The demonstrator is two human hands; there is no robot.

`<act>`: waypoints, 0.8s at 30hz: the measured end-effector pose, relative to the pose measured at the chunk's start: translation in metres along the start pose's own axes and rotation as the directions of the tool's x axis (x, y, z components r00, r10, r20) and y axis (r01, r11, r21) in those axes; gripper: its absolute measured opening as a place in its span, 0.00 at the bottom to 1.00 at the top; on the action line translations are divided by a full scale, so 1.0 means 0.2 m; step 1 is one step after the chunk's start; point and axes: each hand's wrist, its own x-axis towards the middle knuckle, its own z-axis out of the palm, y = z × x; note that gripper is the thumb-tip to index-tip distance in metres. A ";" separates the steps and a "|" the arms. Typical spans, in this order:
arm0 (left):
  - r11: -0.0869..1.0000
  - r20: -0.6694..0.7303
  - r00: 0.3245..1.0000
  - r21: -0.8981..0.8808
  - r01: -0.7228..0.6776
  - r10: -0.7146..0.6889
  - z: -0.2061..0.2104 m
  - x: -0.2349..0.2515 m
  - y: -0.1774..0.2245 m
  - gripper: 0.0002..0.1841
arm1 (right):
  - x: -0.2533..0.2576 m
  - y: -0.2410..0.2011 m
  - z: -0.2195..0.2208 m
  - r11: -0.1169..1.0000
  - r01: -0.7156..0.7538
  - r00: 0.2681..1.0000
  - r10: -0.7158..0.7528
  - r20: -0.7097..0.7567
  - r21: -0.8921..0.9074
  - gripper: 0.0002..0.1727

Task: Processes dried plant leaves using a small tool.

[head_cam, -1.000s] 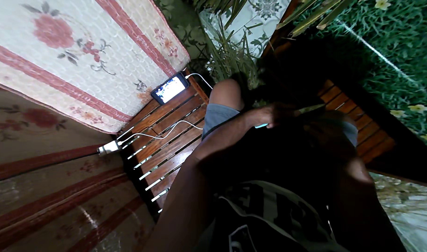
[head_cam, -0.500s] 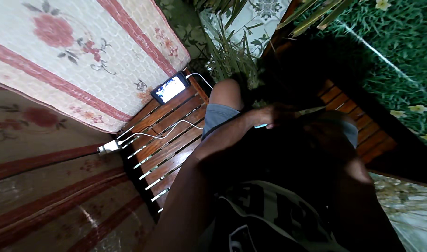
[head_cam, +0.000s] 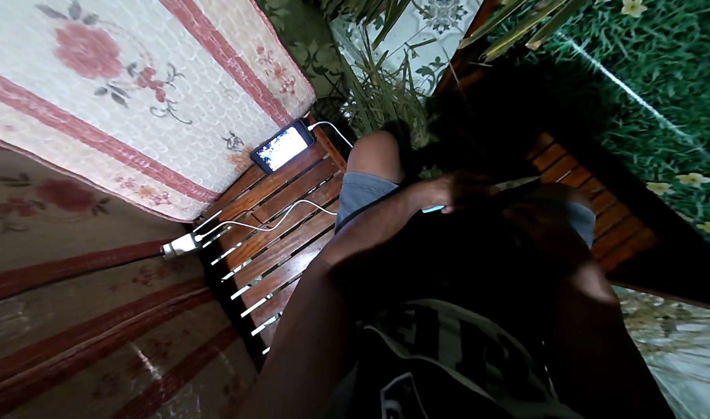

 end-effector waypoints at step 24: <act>0.996 -0.140 0.987 -0.033 -0.077 0.072 -0.01 -0.04 0.04 0.14 | -0.05 -0.16 -0.04 0.997 -0.078 0.997 0.078 0.025 -0.027 0.17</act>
